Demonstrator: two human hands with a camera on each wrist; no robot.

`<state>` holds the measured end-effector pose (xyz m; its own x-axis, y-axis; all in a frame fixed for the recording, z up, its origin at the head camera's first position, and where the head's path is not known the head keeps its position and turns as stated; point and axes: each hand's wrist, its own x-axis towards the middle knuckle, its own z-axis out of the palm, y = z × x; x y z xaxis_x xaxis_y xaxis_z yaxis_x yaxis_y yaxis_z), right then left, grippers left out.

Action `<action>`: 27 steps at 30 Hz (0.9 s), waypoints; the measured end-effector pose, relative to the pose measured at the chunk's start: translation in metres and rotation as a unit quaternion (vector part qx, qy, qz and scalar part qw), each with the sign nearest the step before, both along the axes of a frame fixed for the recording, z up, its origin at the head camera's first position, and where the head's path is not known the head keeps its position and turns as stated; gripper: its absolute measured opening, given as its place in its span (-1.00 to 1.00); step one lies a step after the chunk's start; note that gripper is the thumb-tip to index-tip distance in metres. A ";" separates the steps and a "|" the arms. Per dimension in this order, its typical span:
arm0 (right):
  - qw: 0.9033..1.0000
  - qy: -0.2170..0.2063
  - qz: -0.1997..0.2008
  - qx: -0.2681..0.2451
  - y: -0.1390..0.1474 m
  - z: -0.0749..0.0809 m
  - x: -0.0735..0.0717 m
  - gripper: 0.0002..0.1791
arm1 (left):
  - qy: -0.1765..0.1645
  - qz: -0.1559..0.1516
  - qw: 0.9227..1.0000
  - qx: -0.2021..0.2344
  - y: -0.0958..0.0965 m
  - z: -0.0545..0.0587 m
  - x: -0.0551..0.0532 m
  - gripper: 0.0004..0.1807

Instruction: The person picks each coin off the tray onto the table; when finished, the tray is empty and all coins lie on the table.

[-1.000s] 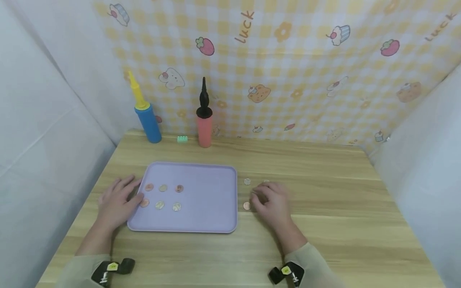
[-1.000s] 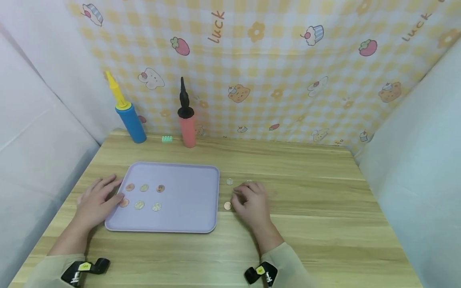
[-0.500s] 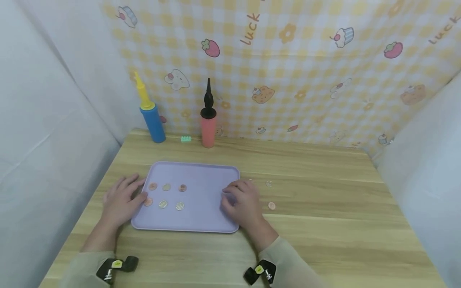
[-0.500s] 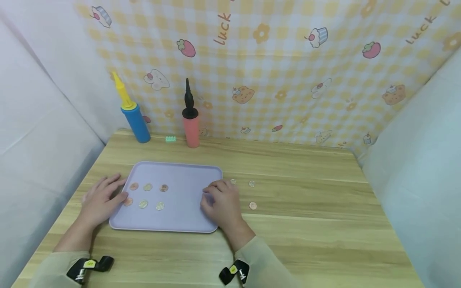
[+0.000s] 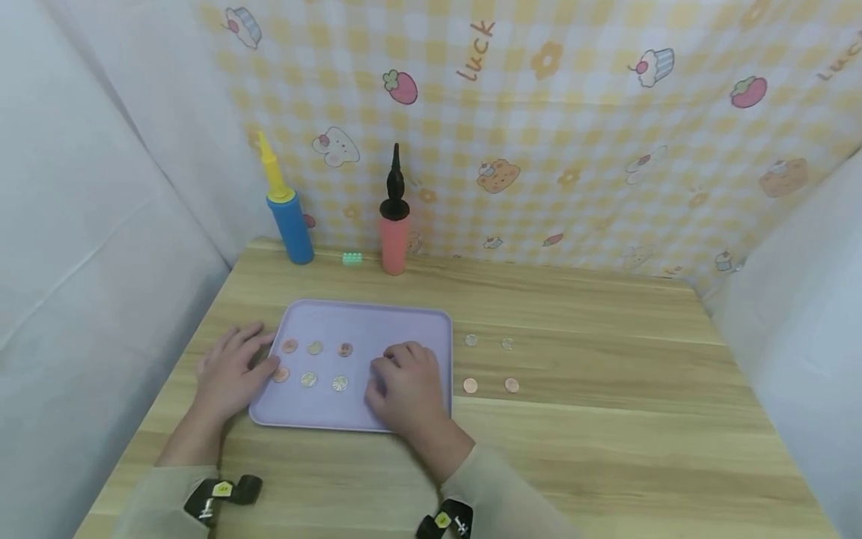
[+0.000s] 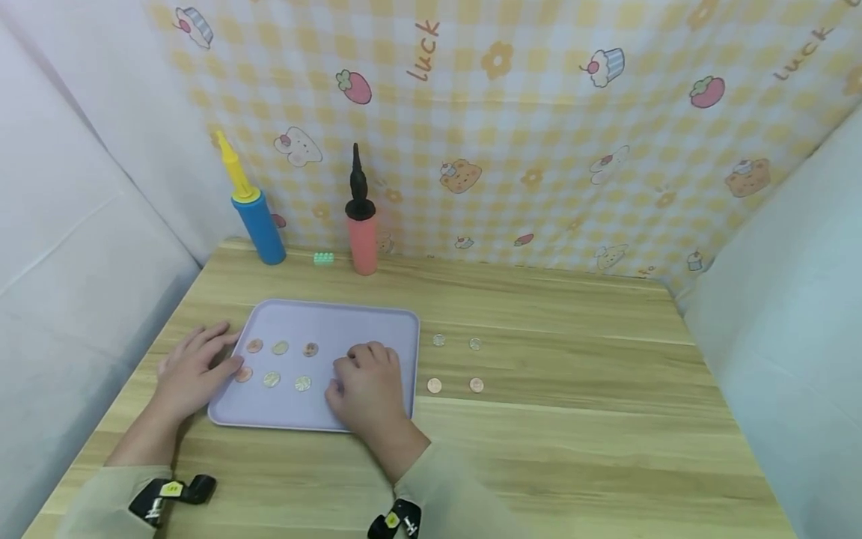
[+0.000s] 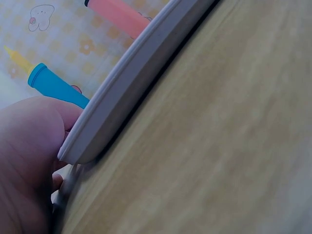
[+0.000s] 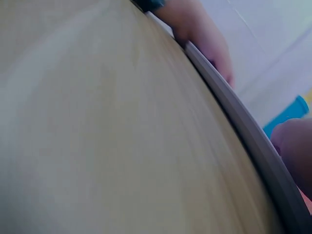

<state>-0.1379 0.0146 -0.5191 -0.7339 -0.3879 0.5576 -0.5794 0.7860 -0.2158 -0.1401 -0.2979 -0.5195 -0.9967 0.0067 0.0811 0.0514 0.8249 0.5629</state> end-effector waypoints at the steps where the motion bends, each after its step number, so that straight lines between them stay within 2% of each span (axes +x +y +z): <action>1: 1.000 -0.008 0.001 0.008 -0.006 0.001 0.000 -0.87 | 0.002 -0.001 1.000 0.001 0.000 0.001 -0.001 -0.43; 8: 0.997 -0.047 -0.011 0.063 -0.050 0.003 0.000 -0.79 | 0.021 -0.009 1.000 -0.001 -0.001 0.002 -0.004 -0.46; 13: 0.995 -0.057 -0.025 0.079 -0.064 0.001 0.002 -0.79 | 0.020 -0.010 1.000 -0.002 0.000 0.002 -0.003 -0.46; 21: 0.991 -0.110 -0.025 0.072 -0.063 0.000 0.005 -0.72 | 0.017 -0.002 1.000 0.001 0.000 0.001 0.000 -0.46; 27: 0.992 -0.124 -0.017 0.025 -0.059 0.000 0.004 -0.78 | 0.012 0.003 1.000 0.003 0.000 0.000 0.000 -0.45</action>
